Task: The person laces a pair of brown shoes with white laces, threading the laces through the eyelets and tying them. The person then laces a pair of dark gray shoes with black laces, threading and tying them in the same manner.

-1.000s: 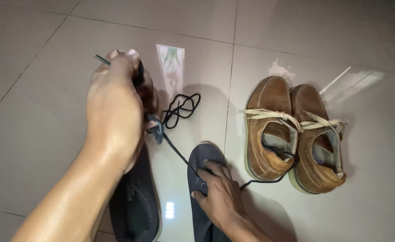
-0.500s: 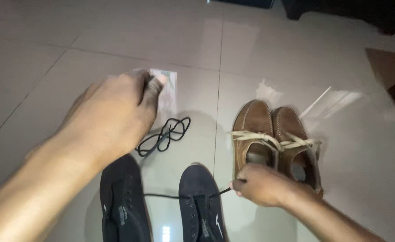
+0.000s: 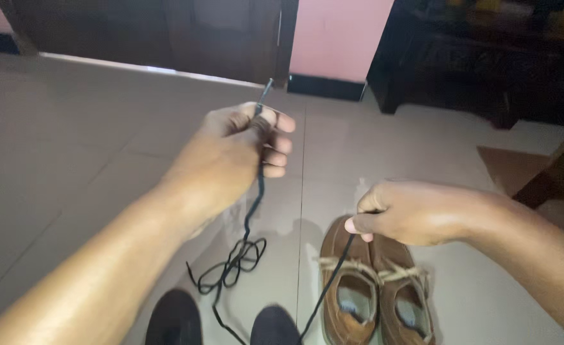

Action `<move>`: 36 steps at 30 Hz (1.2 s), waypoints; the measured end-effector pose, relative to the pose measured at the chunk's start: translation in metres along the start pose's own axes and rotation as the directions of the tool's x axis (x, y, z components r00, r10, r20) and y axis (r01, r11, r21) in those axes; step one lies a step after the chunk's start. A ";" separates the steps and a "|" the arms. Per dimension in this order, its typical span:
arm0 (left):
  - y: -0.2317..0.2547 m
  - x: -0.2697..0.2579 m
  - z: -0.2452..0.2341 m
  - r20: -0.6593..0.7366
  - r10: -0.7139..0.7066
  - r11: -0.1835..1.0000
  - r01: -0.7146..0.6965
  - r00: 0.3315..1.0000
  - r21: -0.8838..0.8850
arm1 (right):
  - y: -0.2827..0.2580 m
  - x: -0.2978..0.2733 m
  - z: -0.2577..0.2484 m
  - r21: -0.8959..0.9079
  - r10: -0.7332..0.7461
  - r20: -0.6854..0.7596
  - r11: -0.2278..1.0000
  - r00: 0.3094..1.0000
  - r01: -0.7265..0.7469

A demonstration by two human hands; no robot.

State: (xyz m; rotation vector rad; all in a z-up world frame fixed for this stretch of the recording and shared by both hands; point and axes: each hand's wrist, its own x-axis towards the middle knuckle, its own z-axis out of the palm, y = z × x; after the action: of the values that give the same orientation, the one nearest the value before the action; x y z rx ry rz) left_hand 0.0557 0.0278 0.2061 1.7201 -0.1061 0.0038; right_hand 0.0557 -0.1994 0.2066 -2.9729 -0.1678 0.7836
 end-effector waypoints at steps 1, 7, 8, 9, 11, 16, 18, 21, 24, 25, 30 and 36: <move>0.007 0.002 0.003 -0.019 0.064 0.997 -0.065 0.998 -0.039 | -0.003 -0.005 -0.010 -0.016 -0.020 -0.020 1.000 1.000 0.019; 0.051 0.020 0.008 -0.075 0.287 0.924 -0.297 0.955 -0.240 | -0.029 -0.046 -0.070 -0.119 0.000 -0.140 0.993 0.990 -0.017; 0.056 0.022 0.009 -0.060 0.329 0.910 -0.333 0.942 -0.245 | -0.035 -0.054 -0.079 -0.131 0.041 -0.154 0.989 0.987 -0.062; 0.059 0.024 0.011 -0.090 0.333 0.915 -0.344 0.939 -0.208 | -0.039 -0.060 -0.087 -0.143 0.082 -0.168 0.984 0.982 -0.107; 0.065 0.024 0.015 -0.149 0.337 0.924 -0.357 0.930 -0.138 | -0.046 -0.071 -0.099 -0.120 0.094 -0.221 0.985 0.971 -0.123; 0.077 0.017 0.018 -0.112 0.335 0.928 -0.348 0.936 -0.133 | -0.048 -0.078 -0.107 0.099 -0.055 -0.467 0.989 0.882 0.114; 0.078 0.013 0.017 -0.114 0.299 0.948 -0.309 0.947 -0.079 | -0.046 -0.072 -0.100 0.159 0.074 -0.495 0.987 0.866 0.006; 0.079 0.006 0.015 -0.133 0.294 0.956 -0.293 0.947 0.024 | -0.038 -0.065 -0.088 0.324 0.055 -0.594 0.930 0.802 0.176; 0.076 0.004 0.013 -0.140 0.287 0.958 -0.283 0.948 0.050 | -0.030 -0.055 -0.076 0.420 0.028 -0.647 0.847 0.762 0.326; 0.073 0.004 0.012 -0.129 0.274 0.962 -0.274 0.953 0.017 | -0.027 -0.052 -0.071 0.443 0.032 -0.648 0.828 0.761 0.343; 0.038 -0.005 0.014 -0.117 0.116 0.993 -0.118 0.986 -0.010 | -0.013 -0.033 -0.045 0.606 0.015 -0.645 0.620 0.764 0.499; -0.045 -0.032 0.041 -0.036 -0.061 0.991 0.065 0.997 0.117 | -0.009 -0.020 -0.005 0.854 0.096 -0.475 0.292 0.875 0.431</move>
State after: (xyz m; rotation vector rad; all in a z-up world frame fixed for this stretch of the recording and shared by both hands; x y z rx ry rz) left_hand 0.0244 -0.0037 0.1532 1.8399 -0.0277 -0.0086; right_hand 0.0400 -0.1935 0.2215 -1.7815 0.0202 0.0171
